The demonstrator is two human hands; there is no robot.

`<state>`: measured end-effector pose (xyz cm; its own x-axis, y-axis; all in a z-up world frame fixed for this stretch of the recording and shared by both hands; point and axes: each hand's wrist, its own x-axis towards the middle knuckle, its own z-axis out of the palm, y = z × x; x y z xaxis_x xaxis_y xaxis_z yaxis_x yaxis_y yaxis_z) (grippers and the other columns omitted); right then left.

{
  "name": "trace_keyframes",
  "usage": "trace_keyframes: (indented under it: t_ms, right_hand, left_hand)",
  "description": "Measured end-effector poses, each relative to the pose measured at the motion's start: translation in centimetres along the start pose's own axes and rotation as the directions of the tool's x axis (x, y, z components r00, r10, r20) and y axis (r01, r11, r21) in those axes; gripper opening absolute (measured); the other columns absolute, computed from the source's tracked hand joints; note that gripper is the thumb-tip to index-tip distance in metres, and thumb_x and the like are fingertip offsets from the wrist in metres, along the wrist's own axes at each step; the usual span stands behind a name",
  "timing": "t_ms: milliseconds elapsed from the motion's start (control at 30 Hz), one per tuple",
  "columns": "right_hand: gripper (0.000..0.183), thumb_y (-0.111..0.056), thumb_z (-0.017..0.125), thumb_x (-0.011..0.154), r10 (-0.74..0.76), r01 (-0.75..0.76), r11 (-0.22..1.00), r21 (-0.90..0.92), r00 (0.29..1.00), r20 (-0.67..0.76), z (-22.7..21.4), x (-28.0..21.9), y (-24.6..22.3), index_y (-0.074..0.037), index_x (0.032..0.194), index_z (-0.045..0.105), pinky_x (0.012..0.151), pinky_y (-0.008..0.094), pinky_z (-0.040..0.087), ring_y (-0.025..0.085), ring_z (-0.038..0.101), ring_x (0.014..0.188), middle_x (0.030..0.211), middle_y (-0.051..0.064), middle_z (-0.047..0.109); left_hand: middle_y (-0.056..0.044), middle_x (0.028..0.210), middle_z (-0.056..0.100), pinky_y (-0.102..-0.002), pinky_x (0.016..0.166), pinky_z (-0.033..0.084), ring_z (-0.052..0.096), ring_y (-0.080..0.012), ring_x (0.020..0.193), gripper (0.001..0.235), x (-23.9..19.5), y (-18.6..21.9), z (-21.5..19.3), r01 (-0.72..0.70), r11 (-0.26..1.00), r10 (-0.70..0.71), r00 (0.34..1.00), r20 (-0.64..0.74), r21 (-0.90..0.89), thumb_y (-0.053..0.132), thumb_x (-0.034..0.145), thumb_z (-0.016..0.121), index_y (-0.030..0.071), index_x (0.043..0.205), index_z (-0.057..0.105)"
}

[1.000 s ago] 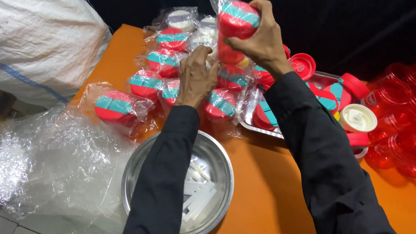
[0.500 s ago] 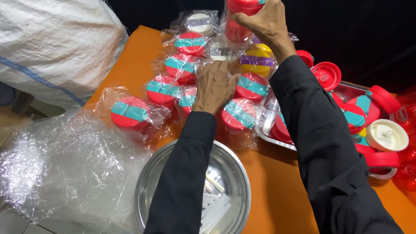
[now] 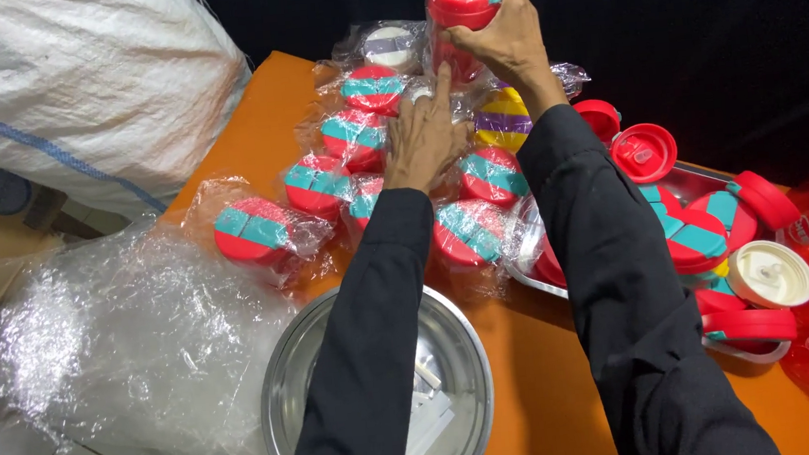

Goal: Assembling red plastic containers by attaching lids and wrapping each one individually in clear plastic film.

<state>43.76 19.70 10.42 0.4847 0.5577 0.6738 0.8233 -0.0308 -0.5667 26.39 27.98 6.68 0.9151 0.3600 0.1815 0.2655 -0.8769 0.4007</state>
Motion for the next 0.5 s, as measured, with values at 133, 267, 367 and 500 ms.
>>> trace_keyframes:
  t_ms: [133, 267, 367, 500]
  right_hand:
    - [0.079, -0.038, 0.089, 0.083, 0.1, -0.1, 0.995, 0.012, 0.995, 0.024, -0.5, -0.3, -1.4, -0.01, 0.132, 0.033, 0.083, 0.031, 0.061, 0.031, 0.069, 0.11, 0.123, 0.018, 0.055]
    - [0.081, -0.046, 0.087, 0.09, -0.019, 0.019, 0.999, 0.029, 1.0, -0.001, 0.0, -0.7, -0.2, -0.01, 0.14, 0.034, 0.093, 0.037, 0.06, 0.035, 0.062, 0.122, 0.135, 0.02, 0.051]
    - [0.091, -0.054, 0.089, 0.085, -0.033, 0.032, 0.999, -0.017, 0.997, -0.063, 0.8, -1.6, 0.8, -0.008, 0.142, 0.035, 0.095, 0.038, 0.057, 0.034, 0.06, 0.122, 0.135, 0.02, 0.05]
    - [0.08, -0.05, 0.088, 0.081, 0.118, -0.118, 0.993, 0.003, 0.993, -0.028, 1.4, -2.1, 0.8, -0.005, 0.128, 0.042, 0.089, 0.038, 0.058, 0.031, 0.07, 0.11, 0.122, 0.017, 0.064]
  left_hand:
    - [-0.024, 0.145, 0.051, -0.071, 0.11, 0.028, 0.031, -0.0443, 0.145, 0.084, -0.1, 0.2, 0.3, 0.049, 0.998, -0.047, 0.997, 0.059, -0.03, 0.047, 0.099, 0.06, 0.019, 0.161, 0.012]
    - [-0.025, 0.144, 0.052, -0.075, 0.111, 0.024, 0.032, -0.0467, 0.144, 0.082, 0.4, -0.8, 1.4, 0.018, 0.998, -0.017, 1.0, 0.017, -0.054, 0.04, 0.097, 0.062, 0.017, 0.161, 0.014]
    - [-0.025, 0.144, 0.051, -0.074, 0.11, 0.027, 0.034, -0.0477, 0.142, 0.082, 0.5, -1.1, 2.1, 0.0, 0.999, 0.0, 1.0, -0.002, -0.034, 0.038, 0.096, 0.063, 0.016, 0.16, 0.018]
    - [-0.023, 0.142, 0.053, -0.071, 0.109, 0.031, 0.039, -0.0456, 0.138, 0.08, 0.4, -0.9, 1.8, 0.008, 1.0, -0.008, 1.0, -0.006, -0.003, 0.038, 0.096, 0.063, 0.016, 0.16, 0.021]
